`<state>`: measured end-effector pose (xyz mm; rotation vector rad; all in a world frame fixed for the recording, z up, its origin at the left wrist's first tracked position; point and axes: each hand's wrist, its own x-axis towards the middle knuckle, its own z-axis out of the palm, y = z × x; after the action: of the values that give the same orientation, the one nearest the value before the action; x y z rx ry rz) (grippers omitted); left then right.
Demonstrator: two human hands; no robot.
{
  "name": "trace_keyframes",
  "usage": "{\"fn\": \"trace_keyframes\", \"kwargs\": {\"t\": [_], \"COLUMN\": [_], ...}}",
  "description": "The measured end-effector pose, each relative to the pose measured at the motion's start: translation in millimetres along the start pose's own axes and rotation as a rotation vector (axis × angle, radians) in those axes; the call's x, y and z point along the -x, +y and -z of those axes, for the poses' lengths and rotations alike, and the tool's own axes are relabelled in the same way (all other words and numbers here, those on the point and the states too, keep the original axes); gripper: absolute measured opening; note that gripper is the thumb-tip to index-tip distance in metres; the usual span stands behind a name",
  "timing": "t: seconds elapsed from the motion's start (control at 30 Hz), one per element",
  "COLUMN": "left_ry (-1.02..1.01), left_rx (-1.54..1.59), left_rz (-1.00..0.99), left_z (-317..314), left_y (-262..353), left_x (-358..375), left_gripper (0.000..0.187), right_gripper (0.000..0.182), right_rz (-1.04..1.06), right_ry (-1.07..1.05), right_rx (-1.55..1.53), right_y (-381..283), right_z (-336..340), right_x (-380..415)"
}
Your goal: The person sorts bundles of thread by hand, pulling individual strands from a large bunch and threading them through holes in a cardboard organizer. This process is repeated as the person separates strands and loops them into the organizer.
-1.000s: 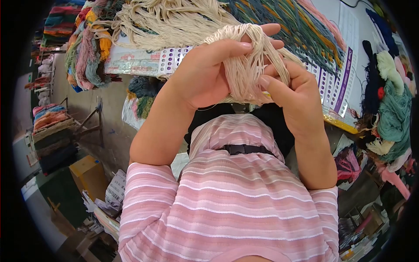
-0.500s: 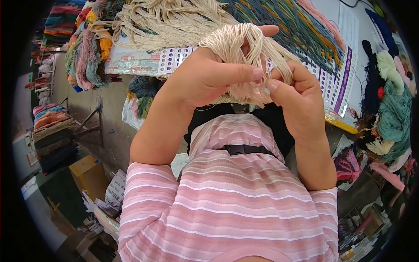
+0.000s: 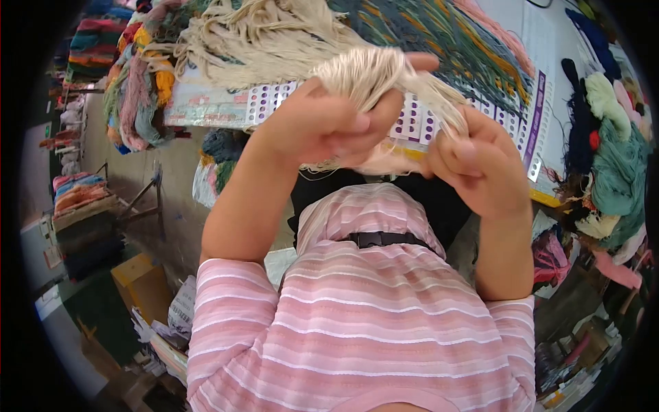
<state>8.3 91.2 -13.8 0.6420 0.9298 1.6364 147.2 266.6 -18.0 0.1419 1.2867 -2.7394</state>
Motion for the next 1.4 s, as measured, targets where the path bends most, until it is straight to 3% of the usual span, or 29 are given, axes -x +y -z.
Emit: {"fn": "trace_keyframes", "kwargs": {"t": [0.03,0.07,0.1,0.13,0.2,0.23,0.27,0.33,0.5,0.53,0.6,0.67,0.73,0.77,0.8,0.83,0.87,0.9,0.93,1.03,1.07,1.13,1.2,1.3,1.4], "left_ry": [-0.071,0.033,0.021,-0.032,-0.150,-0.148,-0.020,0.289,0.485,0.421,0.390,0.468,0.466,0.475,0.482,0.500,0.491,0.451,0.396,0.218,0.051,0.319,0.401,0.418,0.388], "left_rx": [0.029,-0.115,-0.149,-0.079,0.197,0.287,0.474,0.457,0.595,0.668,0.757,0.787,0.693,0.673,0.653,0.657,0.660,0.692,0.730,0.772,0.696,0.217,0.063,-0.240,-0.313], "left_rz": [0.090,0.114,0.137,0.101,-0.069,-0.136,-0.294,-0.368,-0.571,-0.612,-0.730,-0.879,-0.810,-0.784,-0.759,-0.744,-0.689,-0.596,-0.497,-0.141,0.013,0.174,0.287,0.363,0.396], "left_z": [1.2,7.5,22.0,44.1,93.7,110.1,96.5,112.2,161.6,180.4,188.8,176.6,179.2,174.4,169.7,141.7,116.5,85.0,55.4,-11.0,-8.4,-23.2,-26.5,-33.5,-37.3], "left_y": [4.3,-2.2,0.3,3.7,15.4,26.3,39.3,63.0,109.4,122.9,140.3,157.9,161.8,158.7,155.6,136.1,113.9,87.3,64.4,-4.3,-26.8,-61.8,-95.7,-106.5,-108.6], "left_x": [5.8,19.7,35.0,53.5,94.6,115.9,121.6,155.0,220.1,243.8,270.9,278.9,271.6,257.5,243.4,199.5,154.4,105.3,58.6,-56.8,-79.7,-113.2,-131.4,-137.7,-146.3], "left_gripper": [0.083,0.084,0.066,0.049,0.016,0.013,0.019,0.024,0.018,0.016,0.016,0.017,0.010,0.003,0.005,0.015,0.020,0.026,0.031,0.048,0.043,0.033,0.035,0.033,0.031], "right_gripper": [0.014,0.017,0.020,0.022,0.018,0.016,0.015,0.012,0.016,0.019,0.026,0.027,0.035,0.043,0.046,0.049,0.051,0.050,0.048,0.035,0.030,0.025,0.023,0.019,0.016], "right_rz": [-0.031,-0.003,0.023,0.228,0.211,0.217,0.236,0.257,0.324,0.344,0.465,0.613,0.613,0.526,0.503,0.477,0.407,0.387,0.341,0.299,0.302,0.243,0.095,0.017,0.021], "right_ry": [-0.054,-0.156,-0.253,-0.082,0.154,0.299,0.442,0.697,1.175,1.312,1.352,1.512,1.529,1.273,1.334,1.395,0.992,1.024,0.881,0.806,0.807,0.744,0.727,0.757,0.762], "right_rx": [-0.019,0.009,0.040,0.273,0.176,0.048,0.071,0.061,-0.061,-0.084,-0.082,-0.028,0.190,0.244,0.261,0.277,0.255,0.325,0.353,0.361,0.424,0.562,0.606,0.750,0.894], "right_y": [-7.1,-18.6,-32.1,-39.0,-68.2,-77.9,-85.2,-93.1,-125.5,-135.8,-159.0,-179.9,-193.8,-200.4,-193.8,-187.2,-184.0,-172.7,-158.7,-111.8,-94.1,-57.8,-32.3,-6.8,9.8], "right_z": [7.7,28.3,55.0,79.2,131.1,157.1,177.1,216.5,305.8,319.0,381.8,374.9,312.1,300.5,255.0,209.6,222.1,206.6,192.1,169.2,175.3,170.7,161.8,165.6,169.7], "right_x": [8.5,21.4,40.0,64.4,125.2,155.4,184.0,246.0,430.8,466.8,598.6,646.8,579.9,553.7,469.8,386.0,365.5,307.8,261.0,142.3,113.6,65.4,30.4,10.9,5.8]}}
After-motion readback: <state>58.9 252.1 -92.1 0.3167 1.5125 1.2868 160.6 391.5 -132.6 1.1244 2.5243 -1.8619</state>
